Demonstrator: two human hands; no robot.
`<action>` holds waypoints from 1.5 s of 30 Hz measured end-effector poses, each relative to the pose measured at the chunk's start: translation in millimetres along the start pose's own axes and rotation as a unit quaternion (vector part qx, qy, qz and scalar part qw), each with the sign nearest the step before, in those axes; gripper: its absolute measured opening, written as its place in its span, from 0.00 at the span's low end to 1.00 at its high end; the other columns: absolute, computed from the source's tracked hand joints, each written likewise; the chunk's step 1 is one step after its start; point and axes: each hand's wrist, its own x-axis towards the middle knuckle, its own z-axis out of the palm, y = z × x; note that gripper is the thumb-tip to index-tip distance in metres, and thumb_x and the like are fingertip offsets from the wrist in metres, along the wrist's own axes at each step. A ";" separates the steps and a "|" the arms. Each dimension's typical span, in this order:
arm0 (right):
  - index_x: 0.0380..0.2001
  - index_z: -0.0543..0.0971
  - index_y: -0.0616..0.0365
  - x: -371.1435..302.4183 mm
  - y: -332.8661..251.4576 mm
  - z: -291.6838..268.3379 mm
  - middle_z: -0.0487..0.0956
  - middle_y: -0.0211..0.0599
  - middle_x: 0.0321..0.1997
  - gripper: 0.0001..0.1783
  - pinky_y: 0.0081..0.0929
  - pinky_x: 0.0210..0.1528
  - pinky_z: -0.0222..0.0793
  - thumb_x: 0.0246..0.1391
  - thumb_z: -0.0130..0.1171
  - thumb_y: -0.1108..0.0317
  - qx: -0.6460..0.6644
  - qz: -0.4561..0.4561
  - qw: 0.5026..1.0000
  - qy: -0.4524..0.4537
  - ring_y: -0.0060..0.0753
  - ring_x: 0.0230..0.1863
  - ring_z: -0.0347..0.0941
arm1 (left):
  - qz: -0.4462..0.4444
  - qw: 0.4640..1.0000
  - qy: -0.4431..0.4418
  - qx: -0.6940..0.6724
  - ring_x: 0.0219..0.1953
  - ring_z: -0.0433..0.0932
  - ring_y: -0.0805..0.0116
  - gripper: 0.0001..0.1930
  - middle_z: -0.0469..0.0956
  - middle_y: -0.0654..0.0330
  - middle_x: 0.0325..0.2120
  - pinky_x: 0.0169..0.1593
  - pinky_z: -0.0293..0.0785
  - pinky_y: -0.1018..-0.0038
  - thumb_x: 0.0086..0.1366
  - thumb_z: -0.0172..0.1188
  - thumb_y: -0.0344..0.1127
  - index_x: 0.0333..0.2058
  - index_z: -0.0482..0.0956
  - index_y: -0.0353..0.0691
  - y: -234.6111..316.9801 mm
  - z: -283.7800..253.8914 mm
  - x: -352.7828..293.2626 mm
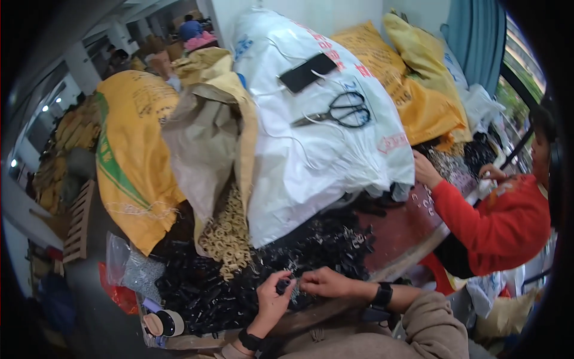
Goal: The person picks up a black plastic component and a small metal clip, then presses the clip into the component. They then pick up a tan plastic piece and insert it into the same component before dropping the unit into a bag.
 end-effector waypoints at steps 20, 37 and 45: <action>0.29 0.70 0.59 -9.9 -20.4 11.9 0.71 0.41 0.23 0.06 0.31 0.26 0.66 0.46 0.53 0.70 -0.193 -0.144 0.961 0.138 0.42 0.25 0.71 | -0.157 0.956 -0.058 -0.242 0.21 0.66 0.84 0.08 0.71 0.68 0.20 0.25 0.64 0.86 0.56 0.56 0.30 0.35 0.73 0.36 3.7 7.0 -1.9; 0.25 0.69 0.61 -15.7 -25.5 6.4 0.71 0.35 0.18 0.06 0.21 0.24 0.63 0.49 0.51 0.70 0.026 -0.019 0.993 0.117 0.22 0.20 0.67 | -0.165 0.958 -0.059 -0.225 0.19 0.66 0.82 0.07 0.70 0.68 0.20 0.23 0.62 0.87 0.56 0.54 0.28 0.35 0.72 0.37 13.3 16.4 -2.1; 0.23 0.70 0.61 -13.6 -22.7 -17.3 0.69 0.32 0.17 0.04 0.19 0.23 0.61 0.47 0.52 0.72 -0.013 -0.024 0.991 0.133 0.17 0.20 0.63 | -0.350 0.679 -0.143 -0.630 0.24 0.71 0.71 0.15 0.72 0.59 0.27 0.25 0.67 0.81 0.60 0.47 0.31 0.46 0.63 0.39 6.6 1.9 5.7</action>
